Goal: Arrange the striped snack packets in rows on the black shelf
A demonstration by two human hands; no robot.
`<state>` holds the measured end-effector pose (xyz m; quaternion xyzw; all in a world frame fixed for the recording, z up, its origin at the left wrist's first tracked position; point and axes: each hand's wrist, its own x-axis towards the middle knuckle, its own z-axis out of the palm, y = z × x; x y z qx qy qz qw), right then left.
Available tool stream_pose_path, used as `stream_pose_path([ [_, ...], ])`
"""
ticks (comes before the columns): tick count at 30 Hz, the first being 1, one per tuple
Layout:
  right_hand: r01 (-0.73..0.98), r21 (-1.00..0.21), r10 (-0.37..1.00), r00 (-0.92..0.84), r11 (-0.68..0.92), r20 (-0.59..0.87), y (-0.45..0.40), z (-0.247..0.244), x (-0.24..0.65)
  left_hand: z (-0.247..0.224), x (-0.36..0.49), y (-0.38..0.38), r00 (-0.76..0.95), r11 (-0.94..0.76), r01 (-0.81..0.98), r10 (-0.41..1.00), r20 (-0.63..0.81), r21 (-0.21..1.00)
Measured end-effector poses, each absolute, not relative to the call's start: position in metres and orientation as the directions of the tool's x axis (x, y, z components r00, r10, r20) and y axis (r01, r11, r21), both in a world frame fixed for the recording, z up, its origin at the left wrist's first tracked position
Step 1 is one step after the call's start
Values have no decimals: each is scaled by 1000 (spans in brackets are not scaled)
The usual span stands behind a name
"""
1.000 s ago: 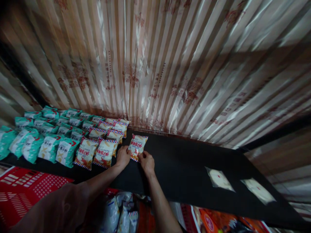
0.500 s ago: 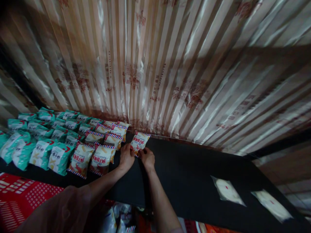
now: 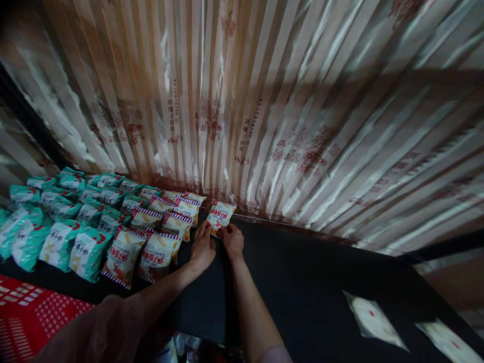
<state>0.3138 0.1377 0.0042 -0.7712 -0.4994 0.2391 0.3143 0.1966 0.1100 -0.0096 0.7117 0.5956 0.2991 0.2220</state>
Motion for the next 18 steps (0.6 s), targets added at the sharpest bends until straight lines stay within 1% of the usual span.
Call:
stream_pose_path([
  [5,597,-743,919,388,-304,-65,147,4,311,-10,196,115,130,-202,716,979,156,669],
  [11,640,-712,926,375,-290,-40,154,9,303,-7,196,118,90,-159,755,986,140,636],
  [18,643,-702,934,345,-307,-93,158,12,300,-7,192,116,86,-199,780,973,213,593],
])
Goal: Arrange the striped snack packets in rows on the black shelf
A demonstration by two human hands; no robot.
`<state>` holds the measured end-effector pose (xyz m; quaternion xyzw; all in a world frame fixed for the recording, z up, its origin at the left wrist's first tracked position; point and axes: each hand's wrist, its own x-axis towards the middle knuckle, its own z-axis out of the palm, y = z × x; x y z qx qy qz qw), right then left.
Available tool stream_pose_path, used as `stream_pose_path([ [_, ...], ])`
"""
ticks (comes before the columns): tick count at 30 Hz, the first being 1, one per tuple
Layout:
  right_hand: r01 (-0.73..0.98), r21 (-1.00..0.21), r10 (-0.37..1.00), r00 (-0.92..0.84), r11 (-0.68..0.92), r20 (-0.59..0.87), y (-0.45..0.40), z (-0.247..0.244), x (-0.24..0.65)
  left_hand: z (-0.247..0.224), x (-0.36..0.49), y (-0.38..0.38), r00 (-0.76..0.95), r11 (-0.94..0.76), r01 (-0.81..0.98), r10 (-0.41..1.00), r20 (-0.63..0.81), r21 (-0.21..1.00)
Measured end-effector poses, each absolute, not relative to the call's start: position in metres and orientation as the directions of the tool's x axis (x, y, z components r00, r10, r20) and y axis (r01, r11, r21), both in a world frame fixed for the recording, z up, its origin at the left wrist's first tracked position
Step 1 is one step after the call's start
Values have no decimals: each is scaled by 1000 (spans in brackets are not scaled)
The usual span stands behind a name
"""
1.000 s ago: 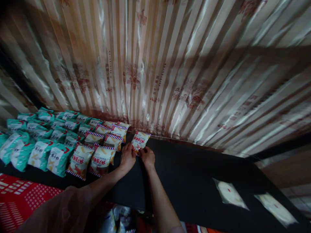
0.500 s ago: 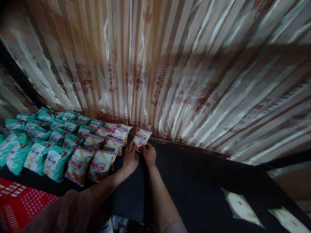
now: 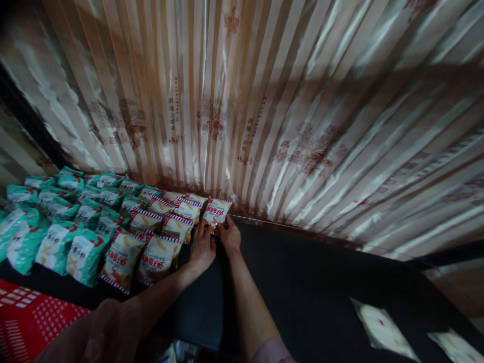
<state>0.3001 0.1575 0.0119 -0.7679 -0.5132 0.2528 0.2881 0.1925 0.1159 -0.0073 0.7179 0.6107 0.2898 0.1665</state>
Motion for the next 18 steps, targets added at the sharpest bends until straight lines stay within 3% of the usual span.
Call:
stream_pose_path([
  [9,799,-556,969,238,-230,-59,163,14,297,-8,190,113,123,-238,786,965,234,570],
  [14,867,-442,957,284,-228,63,161,12,292,-7,190,112,127,-245,792,962,241,559],
  [18,872,-452,964,253,-188,86,158,10,288,-8,190,113,135,-243,793,964,228,558],
])
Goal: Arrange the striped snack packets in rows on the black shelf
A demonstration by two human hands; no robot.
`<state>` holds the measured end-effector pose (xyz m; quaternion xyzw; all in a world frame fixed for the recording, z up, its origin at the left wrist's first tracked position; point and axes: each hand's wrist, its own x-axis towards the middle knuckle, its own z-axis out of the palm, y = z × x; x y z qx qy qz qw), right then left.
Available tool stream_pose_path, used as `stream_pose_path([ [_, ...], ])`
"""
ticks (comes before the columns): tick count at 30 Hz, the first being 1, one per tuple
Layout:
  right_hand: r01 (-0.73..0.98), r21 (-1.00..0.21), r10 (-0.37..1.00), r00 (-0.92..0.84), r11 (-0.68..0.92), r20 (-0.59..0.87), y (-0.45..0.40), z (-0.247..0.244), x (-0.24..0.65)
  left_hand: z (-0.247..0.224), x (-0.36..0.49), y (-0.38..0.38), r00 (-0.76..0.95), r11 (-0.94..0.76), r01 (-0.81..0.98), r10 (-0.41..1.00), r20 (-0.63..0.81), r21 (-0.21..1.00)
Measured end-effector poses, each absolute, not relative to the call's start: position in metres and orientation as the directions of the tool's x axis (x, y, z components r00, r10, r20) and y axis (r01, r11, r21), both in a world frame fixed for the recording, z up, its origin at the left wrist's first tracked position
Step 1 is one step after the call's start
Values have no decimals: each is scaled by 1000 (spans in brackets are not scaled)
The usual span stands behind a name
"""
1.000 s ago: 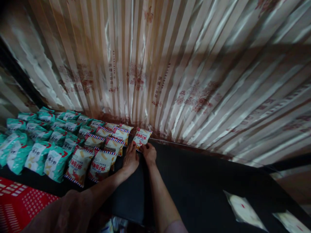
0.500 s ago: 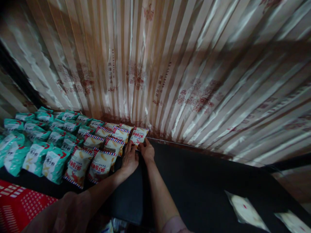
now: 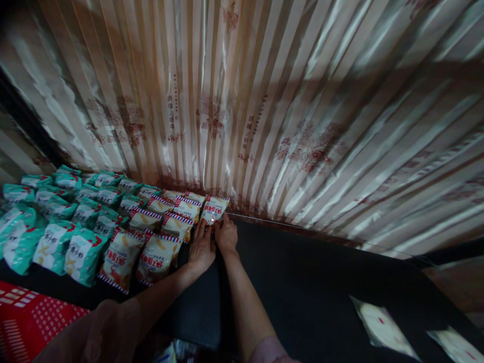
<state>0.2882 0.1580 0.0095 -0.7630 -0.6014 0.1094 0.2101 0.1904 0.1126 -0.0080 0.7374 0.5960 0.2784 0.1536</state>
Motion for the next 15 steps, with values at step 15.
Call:
stream_pose_path([
  [15,849,-491,912,342,-197,226,134,-4,283,-3,188,100,157,-247,777,967,203,578],
])
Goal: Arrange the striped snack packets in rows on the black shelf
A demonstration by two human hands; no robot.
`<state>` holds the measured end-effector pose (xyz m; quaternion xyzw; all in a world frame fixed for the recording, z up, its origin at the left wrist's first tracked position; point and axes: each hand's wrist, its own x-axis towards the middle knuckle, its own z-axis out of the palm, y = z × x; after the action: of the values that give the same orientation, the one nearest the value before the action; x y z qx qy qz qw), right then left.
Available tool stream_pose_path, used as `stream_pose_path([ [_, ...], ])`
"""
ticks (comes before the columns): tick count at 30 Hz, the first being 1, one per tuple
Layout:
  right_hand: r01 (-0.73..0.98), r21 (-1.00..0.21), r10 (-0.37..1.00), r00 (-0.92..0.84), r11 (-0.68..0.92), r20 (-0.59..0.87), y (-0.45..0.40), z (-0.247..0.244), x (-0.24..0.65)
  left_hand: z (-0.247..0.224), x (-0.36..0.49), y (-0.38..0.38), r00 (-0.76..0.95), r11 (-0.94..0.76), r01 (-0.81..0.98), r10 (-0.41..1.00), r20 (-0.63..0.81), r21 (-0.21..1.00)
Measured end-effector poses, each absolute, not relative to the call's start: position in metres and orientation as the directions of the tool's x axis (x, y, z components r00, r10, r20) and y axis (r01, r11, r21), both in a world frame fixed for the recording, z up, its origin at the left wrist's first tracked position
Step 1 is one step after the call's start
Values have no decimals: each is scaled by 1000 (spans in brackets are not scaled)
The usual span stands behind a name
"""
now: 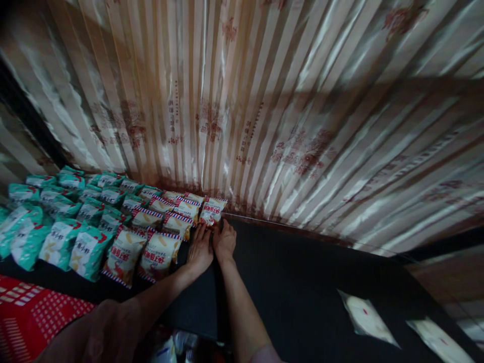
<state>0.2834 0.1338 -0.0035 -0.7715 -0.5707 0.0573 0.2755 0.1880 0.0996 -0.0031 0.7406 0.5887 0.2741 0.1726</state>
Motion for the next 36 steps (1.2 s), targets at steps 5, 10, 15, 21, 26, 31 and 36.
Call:
stream_pose_path([
  [5,834,-533,896,337,-142,290,110,-3,274,-8,187,85,164,-249,771,967,195,586],
  [10,823,-562,915,288,-86,283,84,-2,265,-10,181,68,192,-257,788,966,173,560],
  [15,811,-577,925,286,-96,249,62,-3,256,-7,169,49,239,-284,784,959,153,552],
  [21,808,-583,937,266,-89,226,38,-1,245,-4,155,27,256,-310,761,951,175,570],
  [26,792,-605,937,267,-82,223,14,-3,234,-3,143,6,299,-354,755,935,192,552],
  [31,798,-597,947,252,-87,199,-11,-6,225,-5,130,-14,333,-389,761,921,202,519],
  [36,806,-584,953,240,-91,183,-28,-6,219,-8,121,-28,351,-409,772,912,210,486],
])
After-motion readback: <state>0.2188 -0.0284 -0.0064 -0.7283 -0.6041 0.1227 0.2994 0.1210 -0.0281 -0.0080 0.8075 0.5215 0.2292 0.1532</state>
